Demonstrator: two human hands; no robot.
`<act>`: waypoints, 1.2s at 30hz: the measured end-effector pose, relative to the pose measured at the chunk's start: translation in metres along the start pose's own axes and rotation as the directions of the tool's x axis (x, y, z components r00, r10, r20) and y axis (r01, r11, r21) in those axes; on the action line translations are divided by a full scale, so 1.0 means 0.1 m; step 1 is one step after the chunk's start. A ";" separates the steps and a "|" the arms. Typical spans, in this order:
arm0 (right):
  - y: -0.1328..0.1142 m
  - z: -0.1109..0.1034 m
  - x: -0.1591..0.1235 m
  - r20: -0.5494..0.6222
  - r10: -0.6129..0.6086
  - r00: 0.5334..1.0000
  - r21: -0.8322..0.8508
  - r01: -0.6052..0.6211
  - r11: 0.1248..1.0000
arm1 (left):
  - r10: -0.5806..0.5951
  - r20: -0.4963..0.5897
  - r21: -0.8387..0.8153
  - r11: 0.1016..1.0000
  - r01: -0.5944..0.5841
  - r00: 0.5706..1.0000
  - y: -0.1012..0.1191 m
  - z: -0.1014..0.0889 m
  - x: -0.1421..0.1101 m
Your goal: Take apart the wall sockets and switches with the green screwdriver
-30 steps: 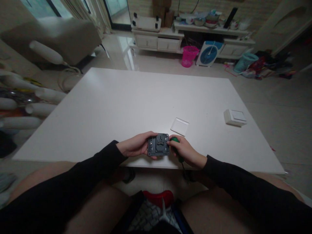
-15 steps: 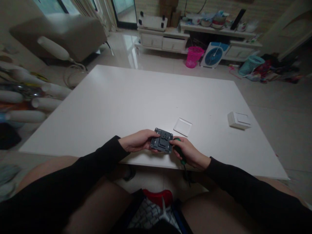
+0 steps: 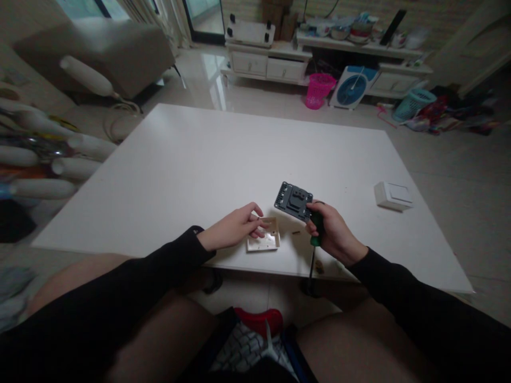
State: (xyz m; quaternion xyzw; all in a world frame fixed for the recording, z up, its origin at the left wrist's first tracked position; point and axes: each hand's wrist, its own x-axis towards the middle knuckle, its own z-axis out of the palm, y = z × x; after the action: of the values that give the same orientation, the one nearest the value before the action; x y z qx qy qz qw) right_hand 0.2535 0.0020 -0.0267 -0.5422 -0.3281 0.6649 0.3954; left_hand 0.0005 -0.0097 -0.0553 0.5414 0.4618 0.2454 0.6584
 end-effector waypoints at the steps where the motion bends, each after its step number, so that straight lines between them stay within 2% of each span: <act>1: -0.02 -0.01 0.00 -0.011 -0.007 1.000 0.018 0.007 1.000 | 0.062 -0.021 0.120 0.991 -0.059 0.998 0.01 0.00 -0.02; 4: -0.06 -0.02 0.00 -0.024 -0.016 1.000 0.048 0.018 0.999 | 0.196 0.004 0.484 0.858 -0.173 0.981 0.04 -0.03 -0.04; 7: -0.07 -0.02 0.00 -0.022 -0.033 0.999 0.054 0.034 0.998 | 0.278 0.100 0.731 0.631 -0.259 0.956 0.02 -0.06 -0.04; 10: -0.06 -0.01 0.00 -0.018 -0.024 1.000 0.044 0.025 0.999 | 0.314 0.194 0.852 0.415 -0.318 0.929 -0.04 -0.04 -0.04; 13: -0.05 0.00 -0.01 -0.025 -0.020 0.999 0.028 0.021 0.999 | 0.285 0.231 0.885 0.336 -0.323 0.930 -0.06 -0.02 -0.06; 15: -0.04 0.01 -0.02 -0.031 -0.032 0.999 0.011 0.032 0.999 | 0.297 0.226 0.858 0.389 -0.334 0.928 -0.03 -0.04 -0.06; 16: -0.04 0.01 -0.02 -0.035 -0.043 0.998 -0.001 0.043 0.999 | 0.314 0.198 0.829 0.452 -0.329 0.929 -0.01 -0.06 -0.05; 18: -0.04 0.01 -0.03 -0.038 -0.067 0.997 -0.036 0.066 0.997 | 0.328 0.076 0.716 0.639 -0.280 0.942 0.04 -0.10 -0.03; 20: -0.03 0.03 -0.03 -0.015 -0.101 0.995 -0.089 0.100 0.991 | 0.253 -0.050 0.461 0.864 -0.203 0.966 0.08 -0.12 0.00; 21: -0.01 0.03 -0.03 0.009 -0.117 0.993 -0.123 0.118 0.985 | 0.193 -0.079 0.285 0.944 -0.164 0.978 0.09 -0.12 0.02; 22: 0.00 0.05 -0.04 0.038 -0.129 0.991 -0.156 0.134 0.979 | 0.137 -0.076 0.102 0.986 -0.129 0.988 0.09 -0.10 0.03; 24: 0.05 0.07 -0.05 0.101 -0.133 0.986 -0.210 0.152 0.966 | 0.069 -0.020 -0.197 0.978 -0.071 0.997 0.10 -0.03 0.04; 26: 0.08 0.09 -0.07 0.164 -0.114 0.980 -0.244 0.152 0.958 | 0.046 0.023 -0.358 0.933 -0.034 0.999 0.10 0.04 0.02; 28: 0.07 0.09 -0.08 0.246 -0.087 0.965 -0.266 0.153 0.952 | 0.039 0.019 -0.440 0.897 -0.027 0.999 0.13 0.09 0.00; 32: -0.08 -0.02 -0.04 0.396 -0.054 0.917 -0.384 0.218 0.897 | 0.057 -0.073 -0.507 0.857 -0.086 0.996 0.21 0.06 -0.04; 34: -0.14 -0.11 0.02 0.456 -0.071 0.887 -0.535 0.337 0.775 | 0.062 -0.105 -0.544 0.832 -0.110 0.993 0.26 0.00 -0.05; 36: -0.14 -0.21 0.09 0.525 -0.101 0.845 -0.698 0.496 0.516 | 0.049 -0.133 -0.606 0.786 -0.120 0.990 0.30 -0.05 -0.05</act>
State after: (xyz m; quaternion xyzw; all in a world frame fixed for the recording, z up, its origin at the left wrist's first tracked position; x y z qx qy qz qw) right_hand 0.2755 0.0170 -0.0228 -0.4380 -0.7629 0.4569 0.1319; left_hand -0.0010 -0.0027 -0.0256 0.3050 0.3682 0.4404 0.7599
